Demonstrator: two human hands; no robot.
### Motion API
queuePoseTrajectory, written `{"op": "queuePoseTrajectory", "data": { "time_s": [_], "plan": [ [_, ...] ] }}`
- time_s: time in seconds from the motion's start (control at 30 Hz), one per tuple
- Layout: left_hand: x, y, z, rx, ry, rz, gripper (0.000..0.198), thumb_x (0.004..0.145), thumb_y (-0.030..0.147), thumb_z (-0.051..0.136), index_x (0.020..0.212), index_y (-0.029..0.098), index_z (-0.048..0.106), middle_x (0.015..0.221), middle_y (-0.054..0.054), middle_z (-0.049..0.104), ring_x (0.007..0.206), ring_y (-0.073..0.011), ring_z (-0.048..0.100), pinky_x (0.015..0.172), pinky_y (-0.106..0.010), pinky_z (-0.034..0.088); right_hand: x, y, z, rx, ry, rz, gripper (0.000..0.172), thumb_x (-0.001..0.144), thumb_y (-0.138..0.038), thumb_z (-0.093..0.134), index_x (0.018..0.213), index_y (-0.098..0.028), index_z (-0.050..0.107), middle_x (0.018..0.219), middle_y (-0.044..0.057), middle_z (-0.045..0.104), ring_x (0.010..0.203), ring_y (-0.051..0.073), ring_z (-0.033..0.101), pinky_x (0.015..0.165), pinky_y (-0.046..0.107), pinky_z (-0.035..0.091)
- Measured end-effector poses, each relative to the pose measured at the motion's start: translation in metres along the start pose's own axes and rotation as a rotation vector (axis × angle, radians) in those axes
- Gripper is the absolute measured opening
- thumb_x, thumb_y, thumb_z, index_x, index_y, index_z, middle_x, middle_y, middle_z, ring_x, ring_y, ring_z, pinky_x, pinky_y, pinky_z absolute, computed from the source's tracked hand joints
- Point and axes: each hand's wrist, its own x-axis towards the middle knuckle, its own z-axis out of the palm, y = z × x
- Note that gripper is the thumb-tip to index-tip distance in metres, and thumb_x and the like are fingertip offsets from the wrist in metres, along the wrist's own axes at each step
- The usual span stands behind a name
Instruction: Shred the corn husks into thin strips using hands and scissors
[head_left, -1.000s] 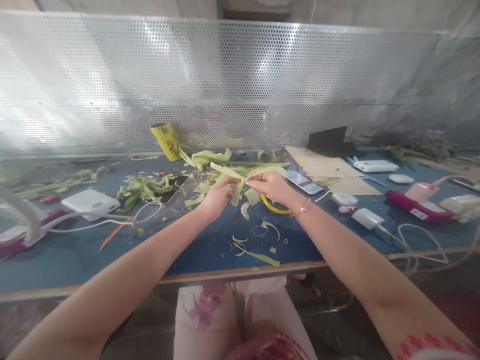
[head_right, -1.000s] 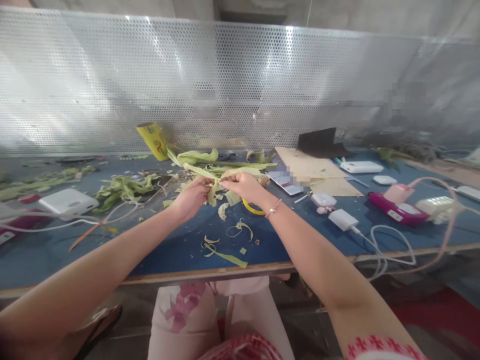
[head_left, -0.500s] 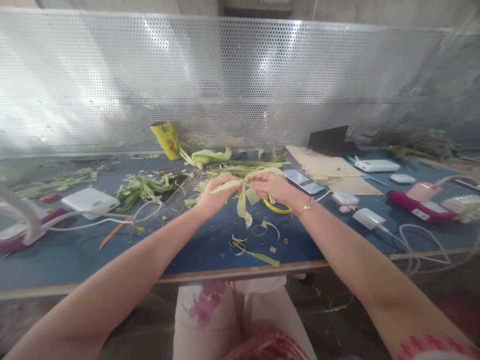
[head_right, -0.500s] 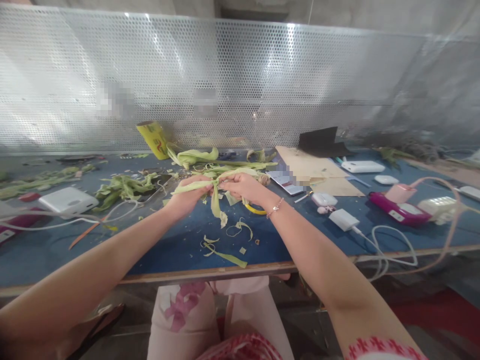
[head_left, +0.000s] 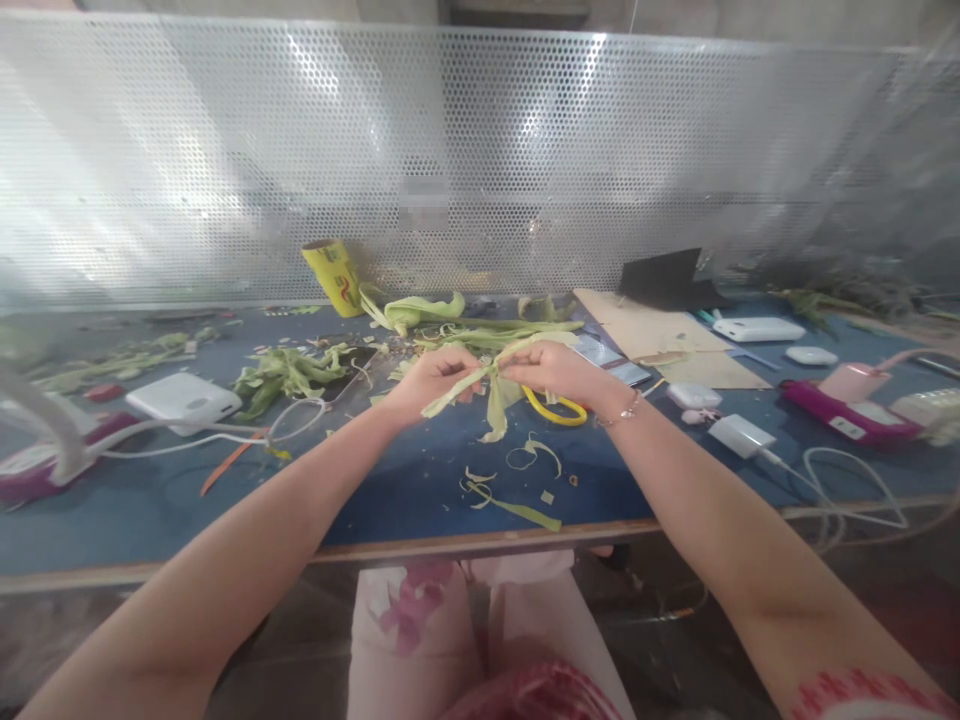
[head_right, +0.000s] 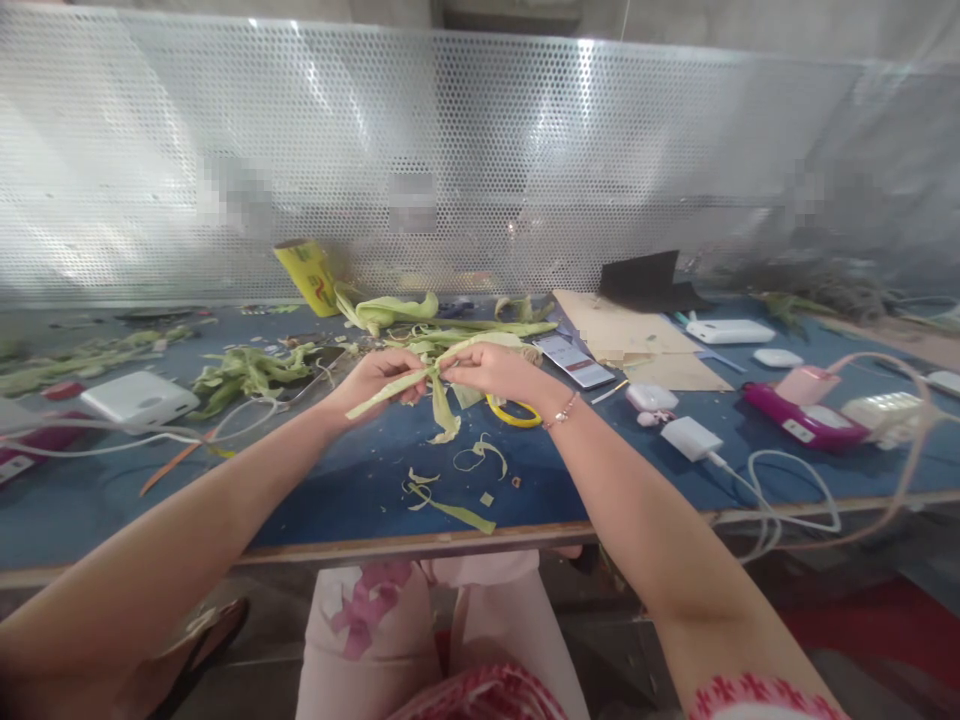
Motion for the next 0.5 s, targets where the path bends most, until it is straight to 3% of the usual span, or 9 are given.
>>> {"op": "queuePoseTrajectory", "data": {
  "time_s": [0.1, 0.17, 0.27, 0.37, 0.43, 0.5],
  "plan": [
    [-0.002, 0.0, 0.002, -0.127, -0.042, -0.072, 0.022, 0.071, 0.034, 0.067, 0.072, 0.013, 0.06, 0.061, -0.002, 0.059, 0.048, -0.0062, 0.046, 0.046, -0.02, 0.034, 0.008, 0.01, 0.004, -0.007, 0.119, -0.082, 0.023, 0.074, -0.039, 0.06, 0.084, -0.018, 0.062, 0.079, 0.003, 0.061, 0.071, 0.013, 0.054, 0.066, 0.028, 0.041],
    [-0.003, 0.001, 0.006, -0.242, -0.045, -0.142, 0.025, 0.076, 0.037, 0.06, 0.076, 0.013, 0.059, 0.058, -0.002, 0.057, 0.047, -0.0065, 0.044, 0.044, -0.019, 0.033, 0.014, 0.016, 0.007, -0.039, 0.247, -0.098, 0.027, 0.073, -0.043, 0.061, 0.08, -0.018, 0.058, 0.079, 0.004, 0.06, 0.074, 0.016, 0.055, 0.07, 0.032, 0.043],
    [-0.004, 0.004, 0.014, -0.326, 0.002, -0.218, 0.024, 0.08, 0.037, 0.056, 0.08, 0.013, 0.057, 0.055, 0.0, 0.053, 0.045, -0.0065, 0.042, 0.043, -0.019, 0.033, 0.024, 0.022, 0.01, -0.168, 0.515, -0.12, 0.033, 0.066, -0.045, 0.067, 0.08, -0.018, 0.055, 0.084, 0.006, 0.058, 0.083, 0.021, 0.054, 0.077, 0.038, 0.043],
    [-0.005, 0.009, 0.021, -0.355, 0.07, -0.186, 0.019, 0.077, 0.031, 0.061, 0.074, 0.014, 0.054, 0.057, 0.001, 0.053, 0.048, -0.0074, 0.048, 0.046, -0.019, 0.038, 0.026, 0.023, 0.009, -0.287, 0.715, -0.175, 0.033, 0.061, -0.038, 0.073, 0.079, -0.018, 0.052, 0.091, 0.009, 0.055, 0.094, 0.024, 0.051, 0.086, 0.042, 0.039],
    [-0.004, 0.011, 0.023, -0.384, 0.09, -0.148, 0.017, 0.075, 0.027, 0.062, 0.072, 0.014, 0.053, 0.061, 0.0, 0.057, 0.053, -0.0092, 0.054, 0.052, -0.021, 0.042, 0.023, 0.021, 0.008, -0.268, 0.653, -0.177, 0.025, 0.069, -0.036, 0.067, 0.075, -0.018, 0.051, 0.085, 0.007, 0.055, 0.087, 0.022, 0.053, 0.082, 0.04, 0.041],
    [-0.004, 0.013, 0.024, -0.423, 0.12, -0.124, 0.013, 0.074, 0.023, 0.063, 0.073, 0.013, 0.054, 0.065, -0.002, 0.06, 0.058, -0.0106, 0.057, 0.059, -0.023, 0.046, 0.018, 0.018, 0.01, -0.186, 0.441, -0.169, 0.02, 0.079, -0.037, 0.055, 0.074, -0.018, 0.052, 0.076, 0.005, 0.056, 0.074, 0.018, 0.053, 0.072, 0.036, 0.043]
  ]
}}
